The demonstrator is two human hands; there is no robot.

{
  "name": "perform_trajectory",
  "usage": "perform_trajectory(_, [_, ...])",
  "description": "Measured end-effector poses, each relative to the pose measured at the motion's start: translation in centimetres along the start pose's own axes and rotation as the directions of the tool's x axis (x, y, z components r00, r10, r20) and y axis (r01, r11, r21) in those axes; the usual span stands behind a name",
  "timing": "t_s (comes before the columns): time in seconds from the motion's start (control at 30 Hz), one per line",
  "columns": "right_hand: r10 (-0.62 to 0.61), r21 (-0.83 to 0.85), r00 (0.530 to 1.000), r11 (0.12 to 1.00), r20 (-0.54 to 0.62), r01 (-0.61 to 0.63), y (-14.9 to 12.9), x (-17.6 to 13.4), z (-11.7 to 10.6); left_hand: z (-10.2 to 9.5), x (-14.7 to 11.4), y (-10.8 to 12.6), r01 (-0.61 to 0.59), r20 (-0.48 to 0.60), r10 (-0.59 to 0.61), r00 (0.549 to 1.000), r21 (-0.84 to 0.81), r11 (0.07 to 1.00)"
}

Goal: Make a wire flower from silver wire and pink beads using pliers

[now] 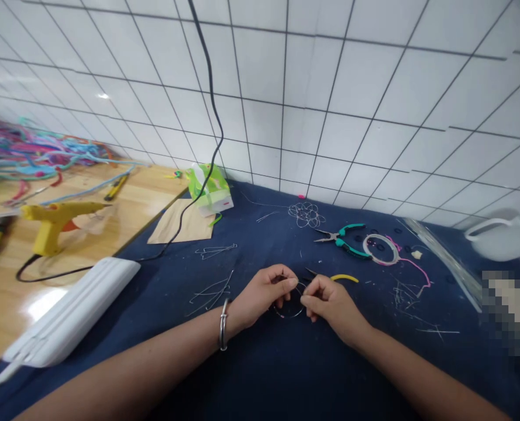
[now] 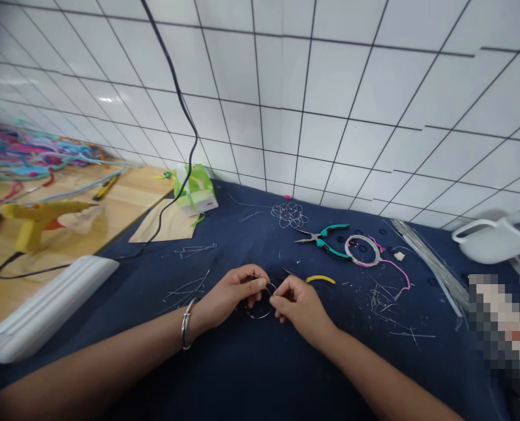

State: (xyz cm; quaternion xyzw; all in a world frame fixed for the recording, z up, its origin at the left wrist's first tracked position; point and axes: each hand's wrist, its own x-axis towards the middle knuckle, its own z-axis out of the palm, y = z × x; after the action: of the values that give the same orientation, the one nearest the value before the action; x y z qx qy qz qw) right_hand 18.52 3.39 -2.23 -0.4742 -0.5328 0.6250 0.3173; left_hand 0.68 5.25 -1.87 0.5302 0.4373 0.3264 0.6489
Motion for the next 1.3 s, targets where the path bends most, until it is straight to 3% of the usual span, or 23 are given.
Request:
perform_trajectory(0.13, [-0.038,0.098,0.999,0.994,-0.020,0.040,0.06,-0.08,-0.30,-0.22,0.02,-0.13,-0.023,0.018,0.025,1.000,-0.136,0.990])
perform_trajectory(0.27, [-0.067,0.091,0.997,0.993,-0.046,0.071,0.06,-0.01,-0.32,-0.19,-0.02,-0.18,-0.007,0.035,0.014,0.999,-0.208,0.978])
perform_trajectory(0.53, [-0.095,-0.145,0.995,0.985,-0.026,0.090,-0.71,-0.45,0.01,0.05,-0.13,-0.09,0.006,0.039,-0.003,0.999,-0.064,0.998])
perform_trajectory(0.67, [-0.156,-0.251,0.985,0.959,-0.070,0.134,-0.87,-0.60,-0.14,-0.01,-0.15,-0.10,-0.019,0.033,0.023,0.999,-0.105,0.994])
perform_trajectory(0.8, [-0.170,-0.242,0.981,0.960,-0.093,0.143,-0.73,-0.66,-0.23,-0.15,0.00,-0.20,-0.041,-0.018,0.039,0.999,-0.149,0.988])
perform_trajectory(1.0, [-0.159,-0.134,0.976,0.981,-0.147,0.140,-0.26,-0.71,0.11,-0.14,-0.03,0.10,-0.043,0.021,0.045,0.999,-0.098,0.994])
perform_trajectory(1.3, [-0.136,-0.089,0.985,0.988,-0.110,0.126,-0.56,-0.63,0.38,0.18,-0.33,0.32,-0.032,0.020,0.032,0.999,0.013,0.999])
